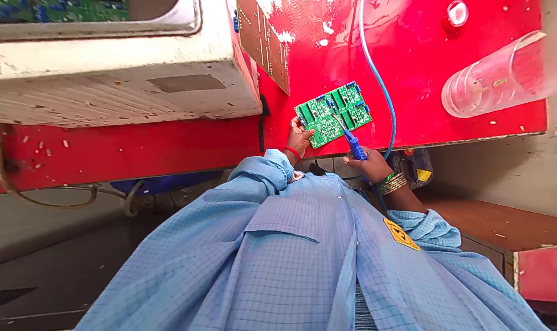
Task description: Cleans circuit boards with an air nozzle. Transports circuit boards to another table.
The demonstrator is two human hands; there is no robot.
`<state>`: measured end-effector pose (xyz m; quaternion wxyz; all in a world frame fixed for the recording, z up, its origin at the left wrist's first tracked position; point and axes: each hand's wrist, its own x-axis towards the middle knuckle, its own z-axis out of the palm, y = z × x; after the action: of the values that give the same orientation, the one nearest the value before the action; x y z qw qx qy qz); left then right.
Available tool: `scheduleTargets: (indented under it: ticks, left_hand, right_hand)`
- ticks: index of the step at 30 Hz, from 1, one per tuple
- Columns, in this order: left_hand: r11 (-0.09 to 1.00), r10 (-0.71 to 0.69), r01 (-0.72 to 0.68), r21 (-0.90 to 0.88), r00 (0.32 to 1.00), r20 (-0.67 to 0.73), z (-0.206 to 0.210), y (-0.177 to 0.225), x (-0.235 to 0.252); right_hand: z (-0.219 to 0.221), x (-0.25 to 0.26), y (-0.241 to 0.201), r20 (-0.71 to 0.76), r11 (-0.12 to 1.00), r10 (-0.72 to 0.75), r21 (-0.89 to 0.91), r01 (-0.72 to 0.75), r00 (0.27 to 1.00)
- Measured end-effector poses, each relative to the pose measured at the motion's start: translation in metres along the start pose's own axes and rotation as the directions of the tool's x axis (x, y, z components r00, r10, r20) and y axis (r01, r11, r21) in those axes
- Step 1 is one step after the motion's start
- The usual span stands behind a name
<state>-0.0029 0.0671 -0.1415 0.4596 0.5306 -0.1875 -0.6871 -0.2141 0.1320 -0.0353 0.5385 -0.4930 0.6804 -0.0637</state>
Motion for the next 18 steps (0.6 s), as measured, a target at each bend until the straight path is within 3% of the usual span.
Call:
scheduleTargets:
  ticks: [9,18]
  left_hand:
    - [1.0,0.015,-0.015,0.005,0.999,0.028,-0.002,-0.002,0.002]
    - [1.0,0.028,-0.028,-0.006,0.999,0.044,-0.003,-0.002,0.0]
  right_hand:
    - [-0.009,0.001,0.002,-0.039,0.999,-0.035,0.025,0.036,0.999]
    - [-0.005,-0.033,0.032,0.003,0.996,0.083,0.043,-0.083,0.997]
